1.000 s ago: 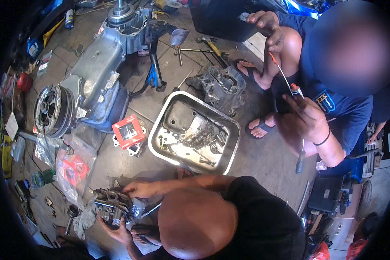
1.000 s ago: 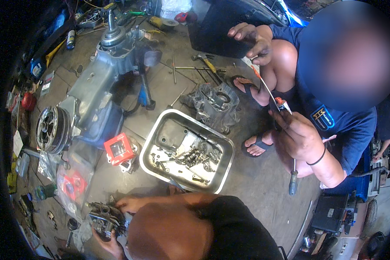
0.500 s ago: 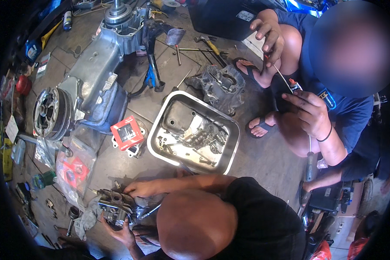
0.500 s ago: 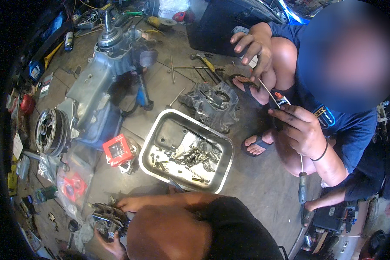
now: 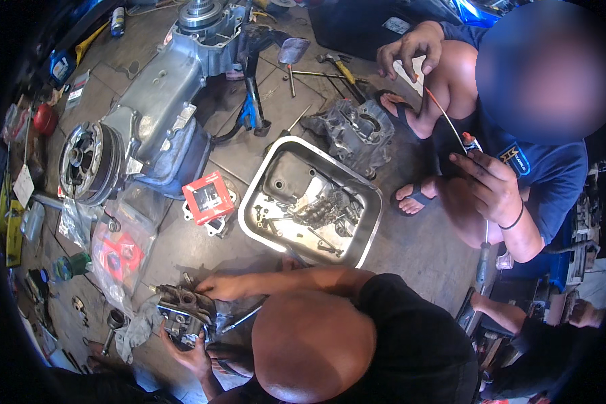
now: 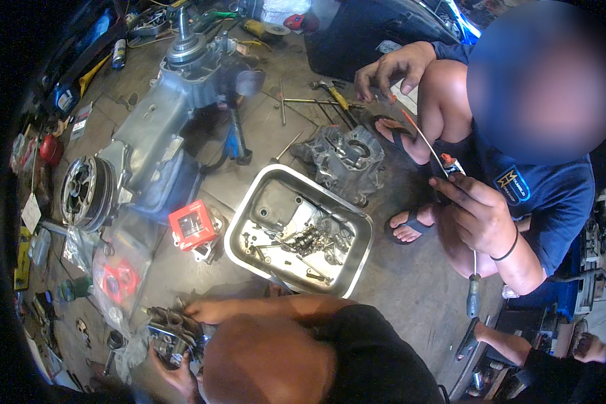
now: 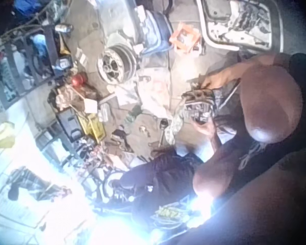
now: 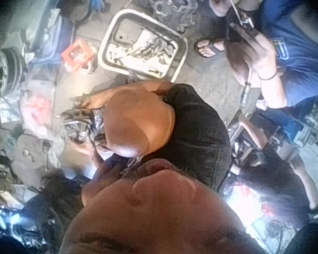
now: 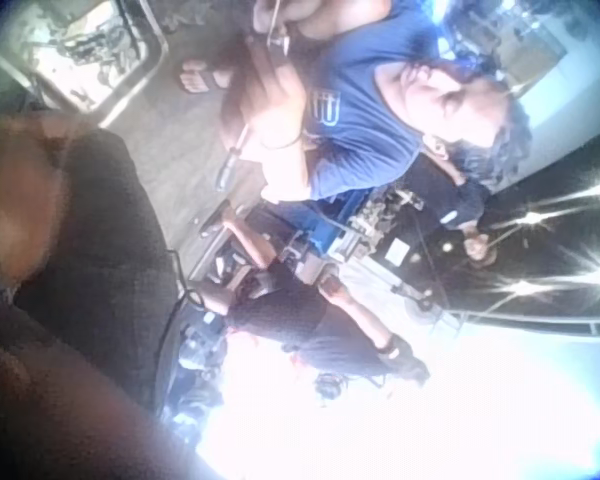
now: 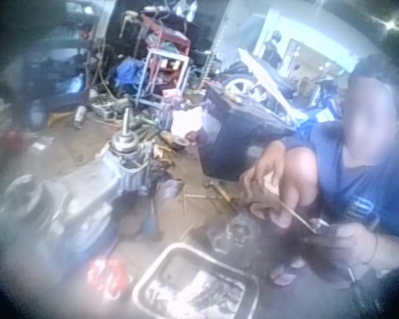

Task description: The person repairs a motorcycle engine component by hand, using a cloth to wipe parts, handling small mechanical pieces, and using a hammer with a tool to drive a component into the assembly.

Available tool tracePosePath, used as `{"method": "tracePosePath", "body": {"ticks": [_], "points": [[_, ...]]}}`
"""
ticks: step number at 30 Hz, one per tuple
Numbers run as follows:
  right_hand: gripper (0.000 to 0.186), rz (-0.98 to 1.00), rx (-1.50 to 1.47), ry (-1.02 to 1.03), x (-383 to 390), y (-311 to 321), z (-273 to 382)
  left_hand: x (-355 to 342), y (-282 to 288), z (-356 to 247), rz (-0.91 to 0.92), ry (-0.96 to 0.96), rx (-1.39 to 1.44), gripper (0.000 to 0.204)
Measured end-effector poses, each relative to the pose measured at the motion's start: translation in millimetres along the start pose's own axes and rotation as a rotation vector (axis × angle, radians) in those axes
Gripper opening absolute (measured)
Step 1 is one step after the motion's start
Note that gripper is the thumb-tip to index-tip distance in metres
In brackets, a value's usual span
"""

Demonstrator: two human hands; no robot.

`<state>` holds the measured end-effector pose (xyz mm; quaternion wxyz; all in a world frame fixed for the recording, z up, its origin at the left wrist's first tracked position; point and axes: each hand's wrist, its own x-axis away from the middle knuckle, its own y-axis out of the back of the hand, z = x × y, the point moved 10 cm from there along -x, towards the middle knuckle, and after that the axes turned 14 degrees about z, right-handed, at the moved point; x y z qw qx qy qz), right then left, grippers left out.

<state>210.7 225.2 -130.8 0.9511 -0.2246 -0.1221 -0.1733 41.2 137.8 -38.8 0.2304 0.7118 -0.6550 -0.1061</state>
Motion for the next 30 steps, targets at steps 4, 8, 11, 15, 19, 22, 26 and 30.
{"method": "tracePosePath", "body": {"ticks": [4,8,11,15,19,22,26,30], "points": [[0.035,-0.229,0.11,0.085,5.8,27.2,-17.6,0.6,-1.4,-5.0,0.006,-0.011,-0.043,0.097],[0.035,-0.435,0.269,-0.035,33.3,58.3,-5.5,0.9,-2.7,-9.0,-0.001,-0.019,-0.062,0.096],[0.031,-0.518,0.24,0.045,34.7,68.4,-7.1,6.6,-1.0,-0.8,-0.021,-0.021,-0.003,0.096],[0.031,-0.434,0.048,0.342,-0.9,56.9,-32.6,8.3,9.0,-1.5,-0.048,0.09,0.249,0.097],[0.037,-0.357,-0.326,0.266,4.5,43.6,-33.9,3.6,12.8,3.8,-0.045,0.088,0.514,0.099],[0.035,-0.348,-0.184,0.149,7.2,38.1,-27.1,12.0,16.1,21.5,-0.054,0.064,0.699,0.101],[0.037,-0.283,-0.263,0.054,9.9,23.1,-7.5,23.0,10.3,39.4,-0.086,0.098,0.953,0.11],[0.038,-0.28,-0.272,0.091,10.8,21.8,4.1,41.4,0.9,69.4,-0.152,0.157,1.149,0.112]]}}
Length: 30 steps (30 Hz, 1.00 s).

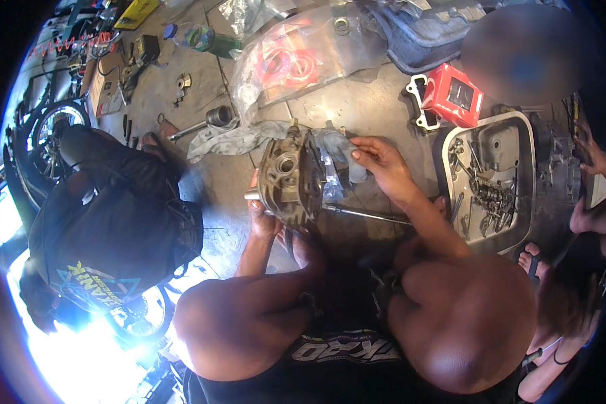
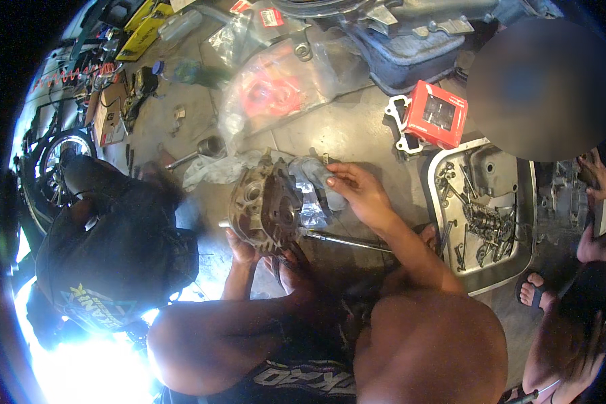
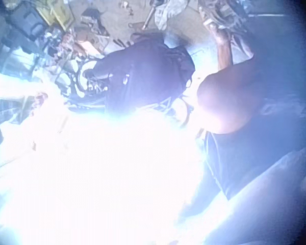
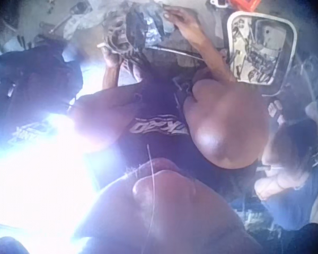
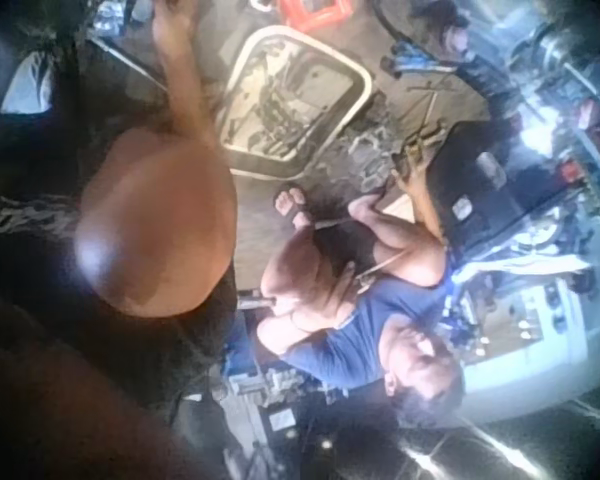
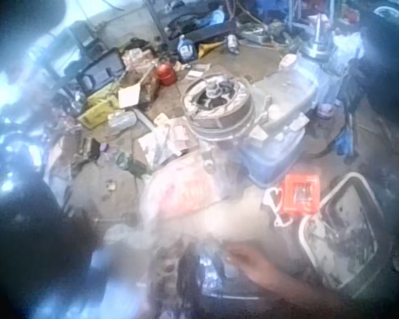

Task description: The person repairs a motorcycle engine component by hand, using a cloth to wipe parts, handling small mechanical pieces, and using a hammer with a tool to drive a component into the assembly.

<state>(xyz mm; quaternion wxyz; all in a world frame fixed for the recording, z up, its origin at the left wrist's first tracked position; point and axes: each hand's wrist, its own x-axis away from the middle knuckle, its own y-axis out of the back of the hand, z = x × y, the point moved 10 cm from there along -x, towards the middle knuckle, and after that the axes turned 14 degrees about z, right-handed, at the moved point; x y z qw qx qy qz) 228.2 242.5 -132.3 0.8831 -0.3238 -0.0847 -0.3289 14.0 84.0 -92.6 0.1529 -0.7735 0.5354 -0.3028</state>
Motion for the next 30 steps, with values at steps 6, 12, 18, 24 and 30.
{"method": "tracePosePath", "body": {"ticks": [6,12,18,24,30], "points": [[0.038,0.022,-0.013,0.002,1.9,-11.9,11.0,0.1,5.1,12.1,0.0,0.026,0.1,0.082],[0.039,0.04,-0.002,0.019,-2.9,-15.4,6.2,-5.8,5.0,0.5,-0.189,-0.001,0.012,0.081],[0.036,-0.023,0.187,0.027,-0.4,-12.1,15.5,-14.0,24.6,-5.8,-0.084,-0.015,-0.019,0.094],[0.03,-0.008,0.269,0.025,-0.4,-12.2,19.6,-42.4,-30.1,-10.9,0.055,0.027,-0.308,0.098],[0.024,0.058,0.15,-0.072,-1.6,10.9,-11.0,-68.5,-96.0,-23.8,0.229,0.009,-0.866,0.086]]}}
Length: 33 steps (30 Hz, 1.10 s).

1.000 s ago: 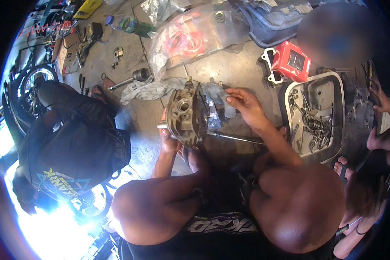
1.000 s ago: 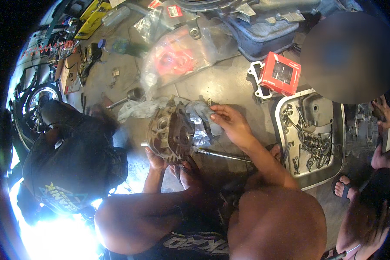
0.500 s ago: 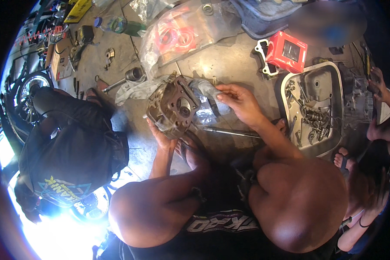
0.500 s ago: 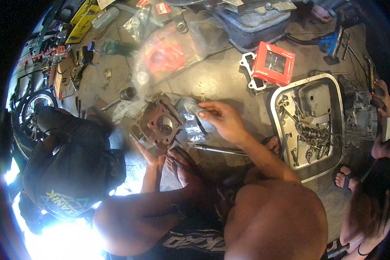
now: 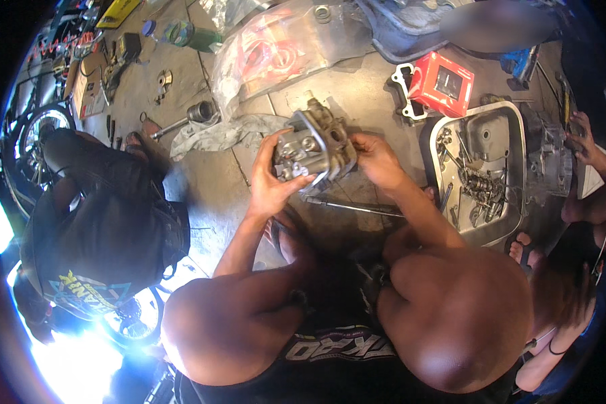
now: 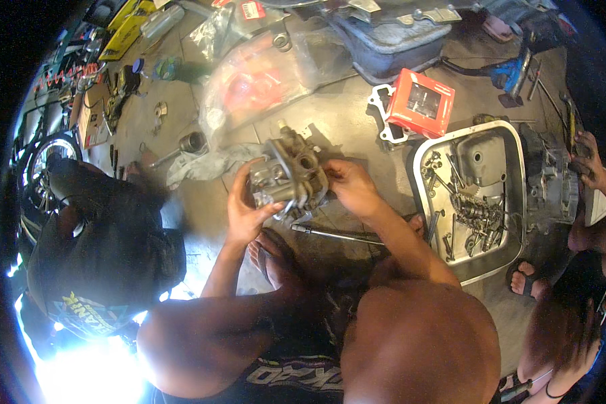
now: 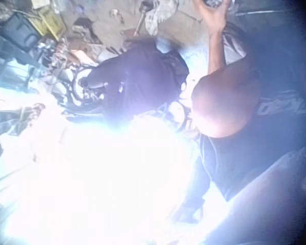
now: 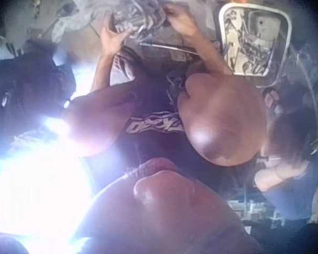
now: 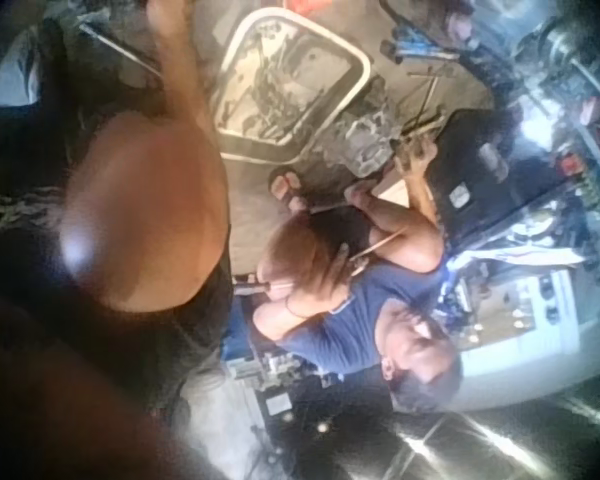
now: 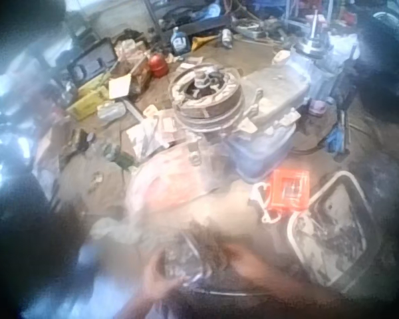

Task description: The person repairs a motorcycle engine component by hand, using a cloth to wipe parts, handling small mechanical pieces, and using a hammer with a tool to drive a component into the assembly.

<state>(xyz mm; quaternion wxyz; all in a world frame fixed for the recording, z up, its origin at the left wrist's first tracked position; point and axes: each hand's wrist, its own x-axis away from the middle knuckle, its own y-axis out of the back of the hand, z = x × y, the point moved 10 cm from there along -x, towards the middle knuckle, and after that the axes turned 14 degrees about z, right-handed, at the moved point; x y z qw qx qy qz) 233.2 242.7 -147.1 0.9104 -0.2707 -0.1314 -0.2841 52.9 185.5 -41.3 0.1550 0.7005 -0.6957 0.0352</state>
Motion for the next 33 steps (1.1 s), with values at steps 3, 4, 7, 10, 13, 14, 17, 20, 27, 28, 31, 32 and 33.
{"method": "tracePosePath", "body": {"ticks": [3,4,7,10,13,14,17,20,27,28,31,32,33], "points": [[0.025,-0.001,-0.164,-0.024,-2.7,12.7,-23.5,-10.1,-8.0,-18.4,0.029,-0.033,-0.312,0.081],[0.027,-0.031,-0.237,-0.03,-2.3,19.0,-31.1,-12.3,-11.4,-24.9,0.053,-0.053,-0.43,0.082],[0.045,-0.006,-0.468,-0.119,-3.0,28.4,-39.7,-18.4,-23.0,-34.7,0.102,-0.084,-0.613,0.086],[0.06,0.078,-0.408,-0.144,-4.7,23.7,-23.0,-26.1,-33.2,-24.9,0.142,-0.107,-0.678,0.087],[0.065,0.067,-0.177,-0.157,-6.9,31.4,-26.9,-30.8,-44.0,-15.6,0.166,-0.119,-0.727,0.087],[0.065,0.046,-0.099,-0.168,-7.6,31.2,-24.8,-33.3,-46.2,-16.4,0.164,-0.146,-0.729,0.086],[0.075,-0.003,-0.097,-0.229,-0.4,31.6,-18.8,-37.5,-53.0,-14.1,0.171,-0.125,-0.788,0.086],[0.071,-0.054,-0.127,-0.144,-1.1,30.7,-12.5,-38.0,-54.8,-10.9,0.204,-0.116,-0.796,0.086],[0.067,-0.139,0.077,-0.251,2.2,27.6,4.2,-33.7,-55.9,-10.8,0.162,-0.132,-0.821,0.083],[0.066,-0.152,0.093,-0.266,3.5,25.1,8.3,-32.7,-55.6,-10.7,0.154,-0.138,-0.822,0.083],[0.065,-0.209,0.11,-0.269,4.2,29.7,9.6,-36.7,-57.4,-17.2,0.134,-0.175,-0.819,0.083],[0.064,-0.227,0.109,-0.265,3.6,33.1,4.8,-37.6,-58.4,-19.1,0.127,-0.186,-0.819,0.083],[0.064,-0.247,0.15,-0.25,2.7,37.4,1.4,-38.7,-60.1,-19.8,0.134,-0.183,-0.824,0.083]]}}
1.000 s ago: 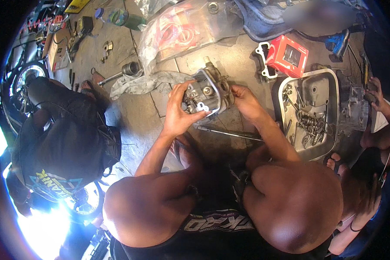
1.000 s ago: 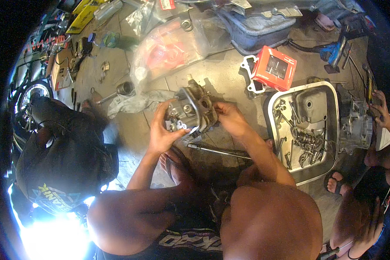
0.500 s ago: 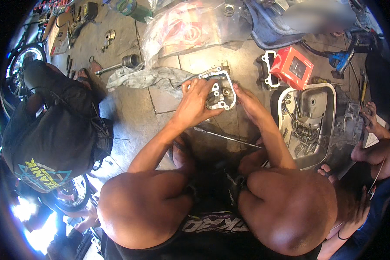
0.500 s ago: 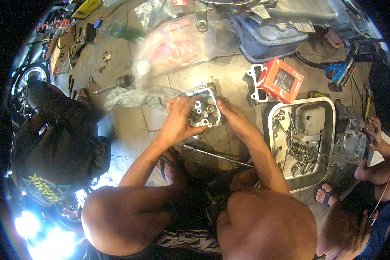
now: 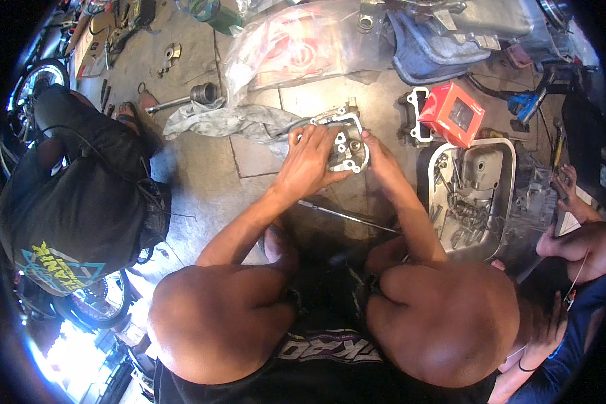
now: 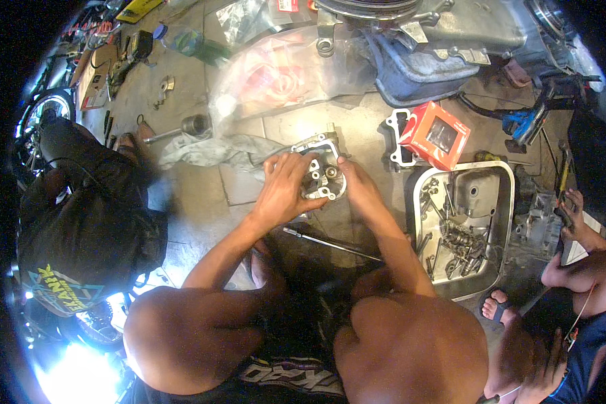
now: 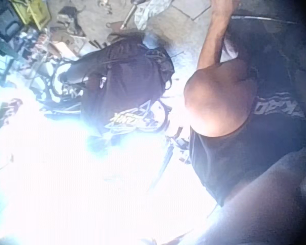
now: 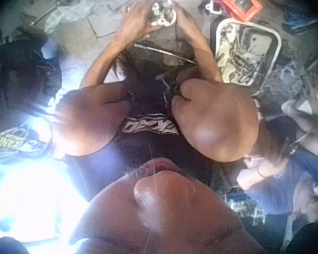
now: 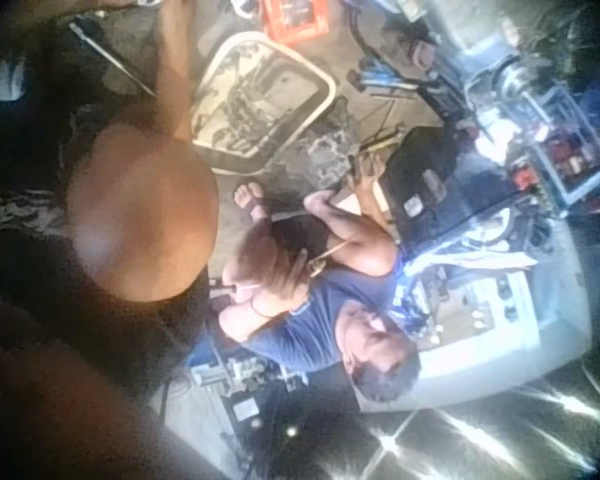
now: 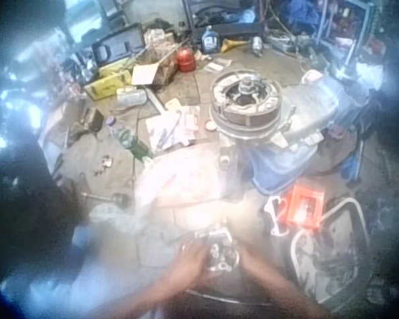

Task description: The person repairs a motorcycle engine component by hand, using a cloth to wipe parts, handling small mechanical pieces, and using a hammer with a tool to drive a component into the assembly.

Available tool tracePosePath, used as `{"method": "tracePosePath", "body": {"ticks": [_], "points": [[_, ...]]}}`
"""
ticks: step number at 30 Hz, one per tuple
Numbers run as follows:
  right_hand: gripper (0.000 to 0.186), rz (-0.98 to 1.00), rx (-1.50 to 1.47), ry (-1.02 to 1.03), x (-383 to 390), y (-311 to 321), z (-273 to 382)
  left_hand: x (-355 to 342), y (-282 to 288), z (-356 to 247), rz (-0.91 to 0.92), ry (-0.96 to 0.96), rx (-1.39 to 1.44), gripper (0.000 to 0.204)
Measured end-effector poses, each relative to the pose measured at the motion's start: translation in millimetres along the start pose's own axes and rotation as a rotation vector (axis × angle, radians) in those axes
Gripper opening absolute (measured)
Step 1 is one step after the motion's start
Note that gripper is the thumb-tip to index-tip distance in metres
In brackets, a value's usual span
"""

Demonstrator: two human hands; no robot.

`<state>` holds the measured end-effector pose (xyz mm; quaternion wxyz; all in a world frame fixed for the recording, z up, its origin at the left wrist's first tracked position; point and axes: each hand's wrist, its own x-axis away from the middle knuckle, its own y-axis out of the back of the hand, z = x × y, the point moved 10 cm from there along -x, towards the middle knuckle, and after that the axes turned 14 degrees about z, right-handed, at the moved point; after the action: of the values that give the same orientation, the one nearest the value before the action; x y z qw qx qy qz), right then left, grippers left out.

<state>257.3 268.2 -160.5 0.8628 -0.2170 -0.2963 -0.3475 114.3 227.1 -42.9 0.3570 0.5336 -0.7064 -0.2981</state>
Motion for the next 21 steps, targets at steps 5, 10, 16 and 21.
{"method": "tracePosePath", "body": {"ticks": [5,10,16,21], "points": [[0.065,-0.182,0.361,0.083,17.7,10.6,29.9,2.9,-4.5,-3.6,0.004,0.028,-0.093,0.084],[0.063,-0.042,0.101,0.083,7.9,14.6,12.7,-4.1,-5.4,-8.5,0.027,0.023,-0.081,0.086],[0.051,-0.118,0.15,0.163,9.1,20.4,9.5,-5.2,-4.3,-10.0,0.022,0.067,-0.063,0.082],[0.032,-0.274,0.396,0.306,99.4,21.5,35.2,-6.9,11.7,-7.2,0.136,0.057,0.086,0.062]]}}
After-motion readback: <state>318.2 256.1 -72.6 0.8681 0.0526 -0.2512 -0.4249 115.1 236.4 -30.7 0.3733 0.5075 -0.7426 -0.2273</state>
